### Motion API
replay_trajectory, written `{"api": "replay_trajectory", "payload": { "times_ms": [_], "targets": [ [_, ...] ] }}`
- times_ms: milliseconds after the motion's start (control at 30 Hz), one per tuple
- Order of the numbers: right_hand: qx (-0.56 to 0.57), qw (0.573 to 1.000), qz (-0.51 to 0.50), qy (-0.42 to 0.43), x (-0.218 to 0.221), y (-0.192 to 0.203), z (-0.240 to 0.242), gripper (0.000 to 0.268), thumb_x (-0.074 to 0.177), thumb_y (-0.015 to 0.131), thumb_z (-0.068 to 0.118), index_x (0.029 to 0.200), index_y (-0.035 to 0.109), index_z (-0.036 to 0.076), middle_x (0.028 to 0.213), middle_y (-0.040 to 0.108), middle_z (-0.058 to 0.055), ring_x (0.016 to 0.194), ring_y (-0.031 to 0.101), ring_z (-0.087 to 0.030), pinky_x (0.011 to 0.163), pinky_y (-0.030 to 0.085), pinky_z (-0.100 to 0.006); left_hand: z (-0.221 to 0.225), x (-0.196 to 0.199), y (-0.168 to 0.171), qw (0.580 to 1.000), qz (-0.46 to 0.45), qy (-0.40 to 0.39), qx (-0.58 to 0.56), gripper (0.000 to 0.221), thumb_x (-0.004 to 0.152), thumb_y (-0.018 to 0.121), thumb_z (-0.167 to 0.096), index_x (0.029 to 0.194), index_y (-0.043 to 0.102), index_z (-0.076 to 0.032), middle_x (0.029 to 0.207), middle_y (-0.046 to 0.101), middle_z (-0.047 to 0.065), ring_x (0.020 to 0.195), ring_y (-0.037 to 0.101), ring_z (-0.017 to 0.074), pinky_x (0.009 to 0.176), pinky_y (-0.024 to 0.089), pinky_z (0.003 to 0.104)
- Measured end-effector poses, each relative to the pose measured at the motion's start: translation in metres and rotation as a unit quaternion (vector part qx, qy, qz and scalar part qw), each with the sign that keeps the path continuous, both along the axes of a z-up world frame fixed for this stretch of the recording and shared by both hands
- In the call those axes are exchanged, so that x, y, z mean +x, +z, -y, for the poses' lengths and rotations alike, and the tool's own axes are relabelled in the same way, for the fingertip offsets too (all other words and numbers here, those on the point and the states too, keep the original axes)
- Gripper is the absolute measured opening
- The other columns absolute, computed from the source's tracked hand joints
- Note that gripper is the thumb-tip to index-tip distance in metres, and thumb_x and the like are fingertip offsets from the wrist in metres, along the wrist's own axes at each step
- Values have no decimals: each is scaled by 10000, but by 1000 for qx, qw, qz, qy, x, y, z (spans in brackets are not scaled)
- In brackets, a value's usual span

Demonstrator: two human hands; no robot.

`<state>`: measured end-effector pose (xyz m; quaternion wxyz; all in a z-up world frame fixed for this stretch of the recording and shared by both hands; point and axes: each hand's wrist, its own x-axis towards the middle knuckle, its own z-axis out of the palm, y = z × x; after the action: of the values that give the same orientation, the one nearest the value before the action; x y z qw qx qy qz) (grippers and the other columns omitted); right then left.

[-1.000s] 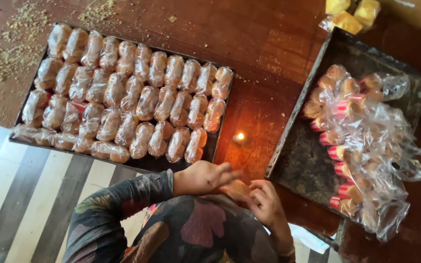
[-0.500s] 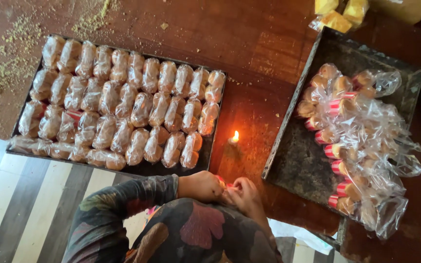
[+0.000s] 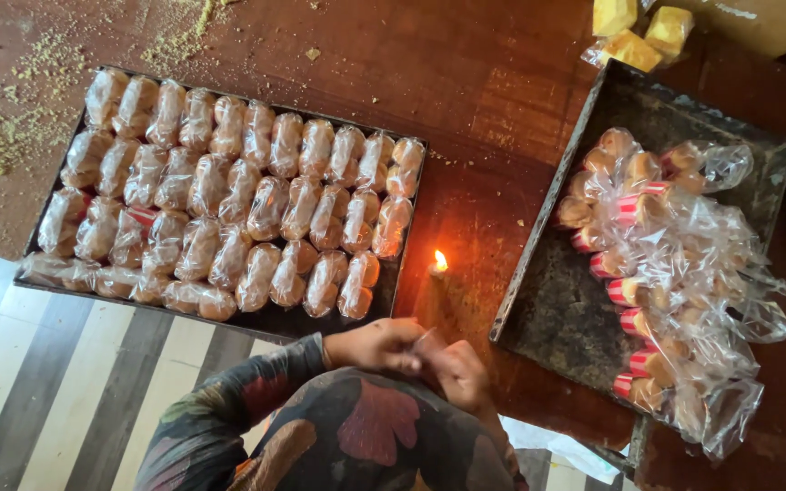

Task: The person sits at a wooden table in a bakery and packs baked goods into clear plastic bags, one item at a time. They hold each open bag over a lit candle to melt and seal the plastic, then place the sealed bag on a tray with other finished bags.

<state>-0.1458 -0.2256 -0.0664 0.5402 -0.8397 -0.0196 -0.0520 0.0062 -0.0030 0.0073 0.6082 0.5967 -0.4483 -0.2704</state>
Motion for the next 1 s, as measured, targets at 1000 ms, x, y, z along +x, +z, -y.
{"api": "replay_trajectory", "payload": {
  "times_ms": [1000],
  "targets": [
    [309,938,39,-152,120,9,39,269,922,760,-11,1087,549,10,974,706,-128,852,692,-199,787,599,-336,43,-9,-122,920,-342,118,149,354,1016,611,-374,970,716,-39,738,645,-3,654,564,78,597,478,287]
  ]
}}
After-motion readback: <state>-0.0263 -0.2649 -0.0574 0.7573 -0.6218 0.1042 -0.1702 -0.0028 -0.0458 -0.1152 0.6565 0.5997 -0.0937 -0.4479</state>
